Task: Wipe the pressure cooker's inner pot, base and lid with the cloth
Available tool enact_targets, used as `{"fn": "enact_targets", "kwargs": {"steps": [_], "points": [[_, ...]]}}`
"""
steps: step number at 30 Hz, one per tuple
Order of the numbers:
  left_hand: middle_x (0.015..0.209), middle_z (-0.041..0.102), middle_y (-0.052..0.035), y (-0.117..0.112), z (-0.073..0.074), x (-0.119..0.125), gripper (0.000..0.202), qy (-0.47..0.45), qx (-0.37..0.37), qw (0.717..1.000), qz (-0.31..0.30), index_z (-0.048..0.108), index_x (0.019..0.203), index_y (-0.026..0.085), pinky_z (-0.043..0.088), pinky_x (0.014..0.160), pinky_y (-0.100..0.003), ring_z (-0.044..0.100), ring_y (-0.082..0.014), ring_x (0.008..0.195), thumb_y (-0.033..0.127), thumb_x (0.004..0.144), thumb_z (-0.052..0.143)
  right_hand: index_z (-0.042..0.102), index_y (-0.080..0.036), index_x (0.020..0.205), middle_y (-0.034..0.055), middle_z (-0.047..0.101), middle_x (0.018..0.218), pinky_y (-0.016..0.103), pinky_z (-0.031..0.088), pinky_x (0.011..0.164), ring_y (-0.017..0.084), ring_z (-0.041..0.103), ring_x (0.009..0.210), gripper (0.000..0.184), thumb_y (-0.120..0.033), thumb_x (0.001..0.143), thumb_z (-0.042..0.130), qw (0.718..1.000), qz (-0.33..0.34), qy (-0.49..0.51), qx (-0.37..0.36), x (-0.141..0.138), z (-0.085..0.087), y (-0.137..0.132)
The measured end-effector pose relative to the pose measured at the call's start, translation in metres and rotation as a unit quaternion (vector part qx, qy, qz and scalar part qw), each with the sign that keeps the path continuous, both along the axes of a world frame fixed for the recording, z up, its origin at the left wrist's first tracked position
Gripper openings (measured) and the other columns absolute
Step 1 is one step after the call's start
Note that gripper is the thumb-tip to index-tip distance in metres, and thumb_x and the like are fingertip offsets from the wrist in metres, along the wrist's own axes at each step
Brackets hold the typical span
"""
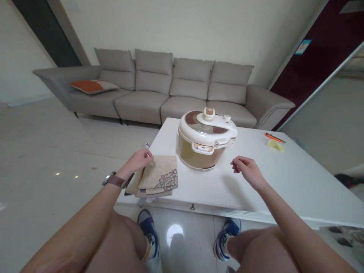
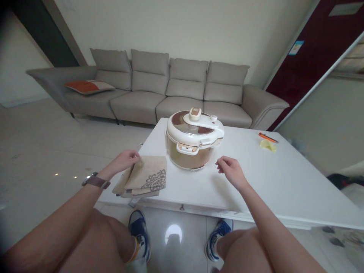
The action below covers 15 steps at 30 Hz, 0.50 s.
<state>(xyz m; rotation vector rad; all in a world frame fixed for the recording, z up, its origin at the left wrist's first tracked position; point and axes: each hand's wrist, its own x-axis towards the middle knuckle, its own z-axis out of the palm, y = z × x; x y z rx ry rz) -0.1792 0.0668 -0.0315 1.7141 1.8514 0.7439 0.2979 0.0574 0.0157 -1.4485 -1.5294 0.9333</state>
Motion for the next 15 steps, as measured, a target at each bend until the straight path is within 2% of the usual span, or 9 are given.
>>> {"fn": "enact_targets", "kwargs": {"steps": [4, 7, 9, 11, 13, 15], "points": [[0.079, 0.071, -0.0053, 0.015, 0.000, 0.036, 0.019, -0.028, 0.087, 0.996, -0.005, 0.063, 0.073, 0.020, 0.050, 0.072, -0.033, 0.065, -0.0232, 0.077, 0.039, 0.074, 0.068, 0.071, -0.018, 0.070, 0.0039, 0.066, 0.064, 0.030, 0.050, 0.057, 0.016, 0.060, 0.057, 0.035, -0.053, 0.076, 0.070, 1.000, -0.019, -0.004, 0.022, -0.003, -0.004, 0.004], [0.102, 0.075, -0.0089, 0.030, -0.002, 0.064, 0.022, -0.102, 0.116, 0.988, -0.009, 0.066, 0.093, 0.019, 0.054, 0.081, -0.036, 0.069, -0.0240, 0.089, 0.037, 0.081, 0.067, 0.071, -0.019, 0.073, 0.0034, 0.066, 0.065, 0.031, 0.050, 0.059, 0.016, 0.060, 0.058, 0.030, -0.048, 0.078, 0.068, 0.998, -0.034, -0.017, 0.048, -0.007, -0.005, 0.008], [0.122, 0.073, -0.0131, 0.041, -0.006, 0.080, 0.032, -0.164, 0.098, 0.981, -0.020, 0.065, 0.113, 0.018, 0.055, 0.088, -0.038, 0.071, -0.0258, 0.102, 0.031, 0.084, 0.065, 0.070, -0.019, 0.073, 0.0034, 0.066, 0.065, 0.032, 0.050, 0.060, 0.017, 0.060, 0.058, 0.029, -0.047, 0.079, 0.067, 0.998, -0.031, -0.025, 0.054, -0.011, -0.007, 0.010], [0.141, 0.065, -0.0181, 0.054, -0.009, 0.092, 0.047, -0.209, 0.082, 0.974, -0.032, 0.061, 0.129, 0.016, 0.054, 0.098, -0.042, 0.070, -0.0282, 0.113, 0.024, 0.083, 0.066, 0.070, -0.019, 0.074, 0.0035, 0.066, 0.066, 0.032, 0.049, 0.060, 0.017, 0.060, 0.059, 0.028, -0.046, 0.079, 0.065, 0.998, -0.023, -0.034, 0.054, -0.014, -0.008, 0.011], [0.152, 0.056, -0.0225, 0.069, -0.013, 0.100, 0.064, -0.239, 0.070, 0.968, -0.030, 0.054, 0.141, 0.015, 0.051, 0.106, -0.046, 0.065, -0.0322, 0.125, 0.019, 0.079, 0.068, 0.070, -0.020, 0.074, 0.0036, 0.067, 0.067, 0.033, 0.049, 0.061, 0.018, 0.061, 0.060, 0.028, -0.046, 0.079, 0.064, 0.997, -0.017, -0.042, 0.055, -0.016, -0.010, 0.012], [0.159, 0.047, -0.0233, 0.084, -0.016, 0.102, 0.079, -0.261, 0.078, 0.962, -0.027, 0.049, 0.148, 0.016, 0.049, 0.110, -0.050, 0.058, -0.0360, 0.135, 0.014, 0.072, 0.072, 0.069, -0.020, 0.074, 0.0035, 0.067, 0.067, 0.033, 0.050, 0.062, 0.018, 0.061, 0.060, 0.027, -0.046, 0.079, 0.064, 0.998, -0.013, -0.042, 0.050, -0.018, -0.012, 0.012]]}}
